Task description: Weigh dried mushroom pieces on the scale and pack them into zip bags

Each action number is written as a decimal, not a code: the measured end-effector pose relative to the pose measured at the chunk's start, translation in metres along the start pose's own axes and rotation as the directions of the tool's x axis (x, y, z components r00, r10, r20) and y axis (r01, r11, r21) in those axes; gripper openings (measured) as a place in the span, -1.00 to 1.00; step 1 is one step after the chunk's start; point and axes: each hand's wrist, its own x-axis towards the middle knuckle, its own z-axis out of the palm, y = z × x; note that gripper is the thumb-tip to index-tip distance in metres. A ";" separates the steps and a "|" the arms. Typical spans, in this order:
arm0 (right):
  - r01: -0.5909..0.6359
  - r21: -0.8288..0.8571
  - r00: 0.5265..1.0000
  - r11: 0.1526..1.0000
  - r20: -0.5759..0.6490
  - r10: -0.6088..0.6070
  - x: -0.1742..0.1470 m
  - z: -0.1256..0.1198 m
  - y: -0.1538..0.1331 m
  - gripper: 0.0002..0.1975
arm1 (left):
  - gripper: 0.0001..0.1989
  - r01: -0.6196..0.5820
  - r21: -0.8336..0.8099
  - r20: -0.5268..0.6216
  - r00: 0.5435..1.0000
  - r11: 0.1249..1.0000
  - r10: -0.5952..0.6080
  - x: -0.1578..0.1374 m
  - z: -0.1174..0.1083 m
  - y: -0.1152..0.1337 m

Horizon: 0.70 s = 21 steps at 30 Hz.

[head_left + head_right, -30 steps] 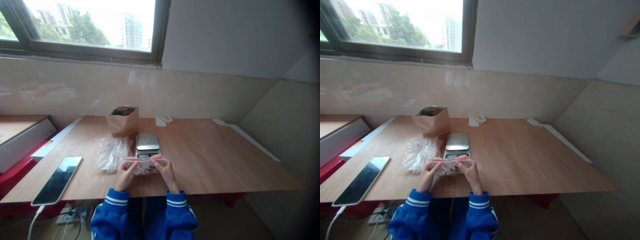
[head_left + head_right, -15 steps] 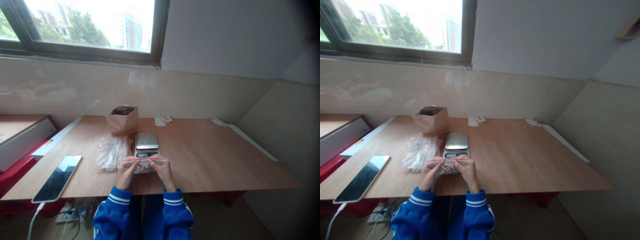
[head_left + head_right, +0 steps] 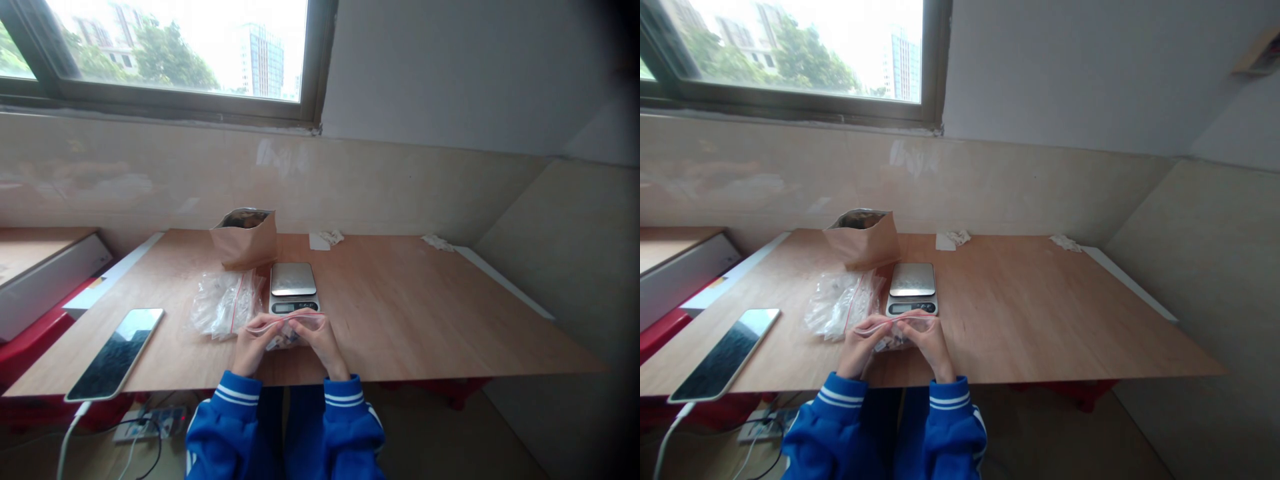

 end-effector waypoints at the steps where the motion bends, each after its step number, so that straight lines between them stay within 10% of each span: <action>1: -0.004 0.021 1.000 1.000 0.009 0.004 0.000 0.002 0.001 -0.79 | -0.80 0.002 0.003 -0.007 1.000 1.000 -0.002 0.000 0.001 0.000; 21: 0.087 -0.172 0.965 0.981 -0.231 -0.126 0.000 0.007 0.002 -0.86 | -0.75 0.059 -0.010 -0.302 0.951 0.998 -0.059 -0.008 0.020 0.022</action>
